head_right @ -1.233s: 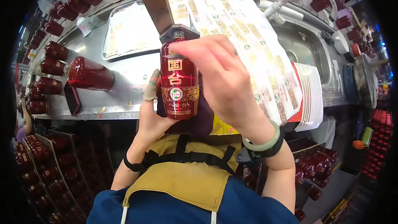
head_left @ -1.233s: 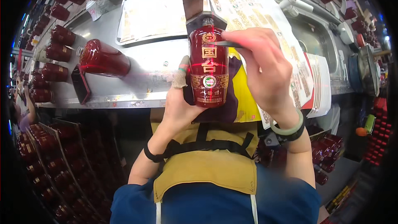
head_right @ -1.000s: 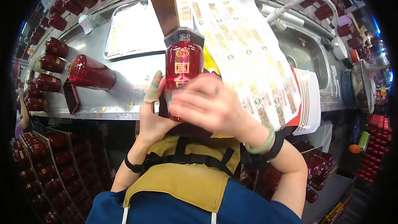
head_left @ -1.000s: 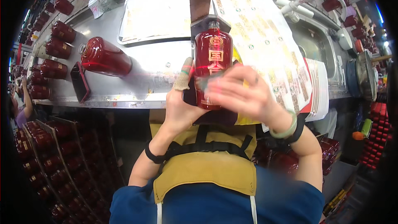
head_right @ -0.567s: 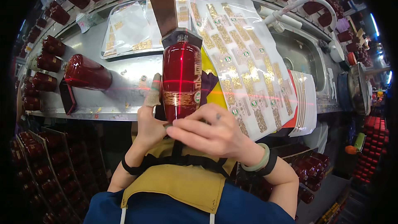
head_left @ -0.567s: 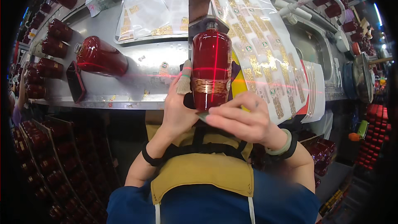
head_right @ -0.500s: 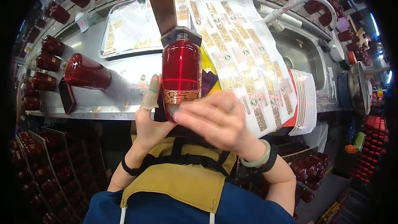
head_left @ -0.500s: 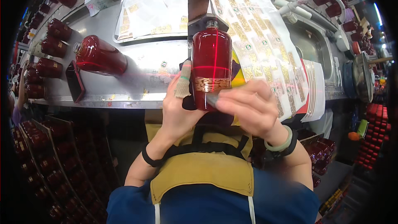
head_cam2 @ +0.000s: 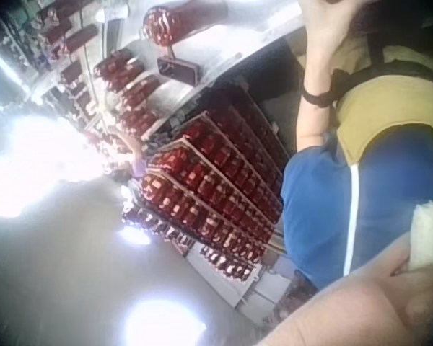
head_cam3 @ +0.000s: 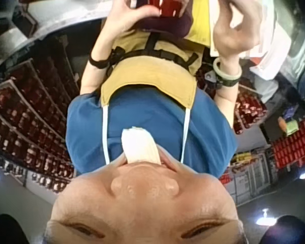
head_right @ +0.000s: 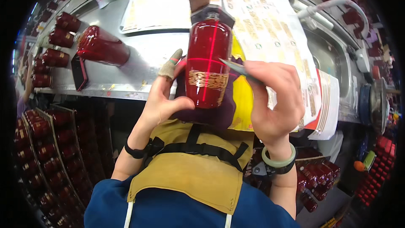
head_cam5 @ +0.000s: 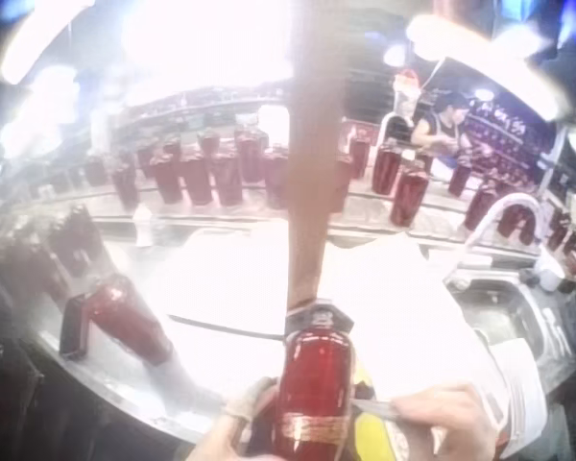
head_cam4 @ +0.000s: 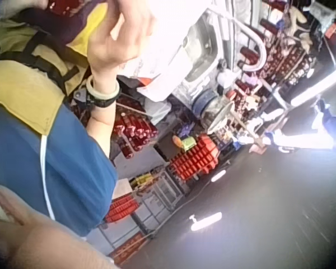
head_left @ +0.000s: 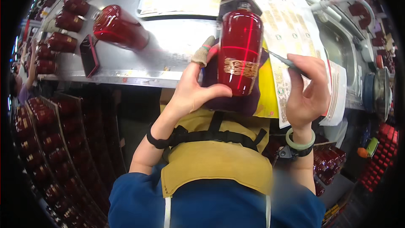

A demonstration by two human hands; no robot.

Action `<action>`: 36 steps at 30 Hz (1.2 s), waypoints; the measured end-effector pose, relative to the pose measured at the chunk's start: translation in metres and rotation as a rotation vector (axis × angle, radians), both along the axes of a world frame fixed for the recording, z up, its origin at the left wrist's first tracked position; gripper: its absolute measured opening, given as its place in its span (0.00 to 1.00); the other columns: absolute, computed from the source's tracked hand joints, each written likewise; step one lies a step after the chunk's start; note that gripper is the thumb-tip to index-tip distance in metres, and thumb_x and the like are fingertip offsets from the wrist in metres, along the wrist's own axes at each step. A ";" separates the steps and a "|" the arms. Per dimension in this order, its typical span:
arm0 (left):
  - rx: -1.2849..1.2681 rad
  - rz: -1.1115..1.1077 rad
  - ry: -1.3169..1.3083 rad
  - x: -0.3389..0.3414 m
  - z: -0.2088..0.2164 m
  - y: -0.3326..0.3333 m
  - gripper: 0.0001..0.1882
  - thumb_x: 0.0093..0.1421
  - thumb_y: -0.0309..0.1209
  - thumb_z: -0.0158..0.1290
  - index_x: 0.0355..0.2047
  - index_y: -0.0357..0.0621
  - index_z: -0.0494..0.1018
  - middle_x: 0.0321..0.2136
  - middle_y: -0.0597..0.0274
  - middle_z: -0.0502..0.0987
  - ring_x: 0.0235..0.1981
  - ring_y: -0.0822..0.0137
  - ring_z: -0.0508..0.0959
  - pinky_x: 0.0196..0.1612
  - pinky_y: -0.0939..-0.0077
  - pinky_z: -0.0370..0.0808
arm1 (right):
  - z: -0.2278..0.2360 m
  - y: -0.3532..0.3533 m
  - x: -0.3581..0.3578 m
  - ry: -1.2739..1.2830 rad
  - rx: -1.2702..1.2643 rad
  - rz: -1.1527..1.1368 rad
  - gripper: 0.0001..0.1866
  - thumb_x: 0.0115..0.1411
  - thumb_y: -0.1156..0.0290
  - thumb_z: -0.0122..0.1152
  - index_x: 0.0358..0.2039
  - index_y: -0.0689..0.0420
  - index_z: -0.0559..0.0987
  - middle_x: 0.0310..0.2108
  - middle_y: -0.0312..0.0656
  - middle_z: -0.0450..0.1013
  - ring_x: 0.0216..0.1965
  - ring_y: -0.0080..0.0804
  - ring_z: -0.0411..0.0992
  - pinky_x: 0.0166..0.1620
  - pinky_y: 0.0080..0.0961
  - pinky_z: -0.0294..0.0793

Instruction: Applying labels and decorative seals to glass liquor bottles by hand.

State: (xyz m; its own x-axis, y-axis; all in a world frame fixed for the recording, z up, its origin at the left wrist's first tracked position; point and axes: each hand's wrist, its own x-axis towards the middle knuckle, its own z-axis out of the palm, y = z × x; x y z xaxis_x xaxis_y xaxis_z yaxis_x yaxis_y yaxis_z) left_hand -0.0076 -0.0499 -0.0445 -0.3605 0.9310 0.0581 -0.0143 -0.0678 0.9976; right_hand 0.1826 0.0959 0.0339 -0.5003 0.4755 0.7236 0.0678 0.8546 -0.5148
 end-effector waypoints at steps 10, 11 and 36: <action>0.132 0.486 -0.135 0.004 0.025 0.017 0.23 0.74 0.33 0.42 0.64 0.34 0.58 0.56 0.49 0.74 0.56 0.63 0.73 0.59 0.69 0.68 | 0.008 -0.062 -0.030 -0.253 -0.398 0.423 0.19 0.47 0.61 0.80 0.32 0.55 0.79 0.26 0.40 0.68 0.27 0.38 0.70 0.31 0.31 0.71; 0.151 0.513 -0.120 0.005 0.031 0.020 0.22 0.74 0.31 0.41 0.65 0.35 0.57 0.55 0.50 0.74 0.55 0.64 0.73 0.59 0.71 0.67 | 0.005 -0.069 -0.034 -0.276 -0.385 0.394 0.18 0.46 0.64 0.79 0.32 0.56 0.79 0.26 0.41 0.69 0.26 0.39 0.71 0.30 0.32 0.71; 0.262 0.651 0.438 -0.011 0.022 0.008 0.25 0.67 0.20 0.48 0.64 0.37 0.58 0.59 0.48 0.69 0.58 0.61 0.69 0.63 0.65 0.65 | -0.005 -0.029 0.204 -1.087 -0.445 -0.550 0.07 0.54 0.70 0.68 0.26 0.58 0.79 0.28 0.45 0.76 0.32 0.48 0.75 0.38 0.39 0.74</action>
State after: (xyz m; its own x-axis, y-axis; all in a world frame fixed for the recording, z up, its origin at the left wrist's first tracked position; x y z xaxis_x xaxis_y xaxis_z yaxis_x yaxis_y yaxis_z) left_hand -0.0191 -0.0422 -0.0225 -0.7170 0.4806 0.5050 0.4949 -0.1593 0.8542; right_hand 0.3864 0.0668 0.0291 -0.3917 0.8981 -0.2001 0.9130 0.3523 -0.2060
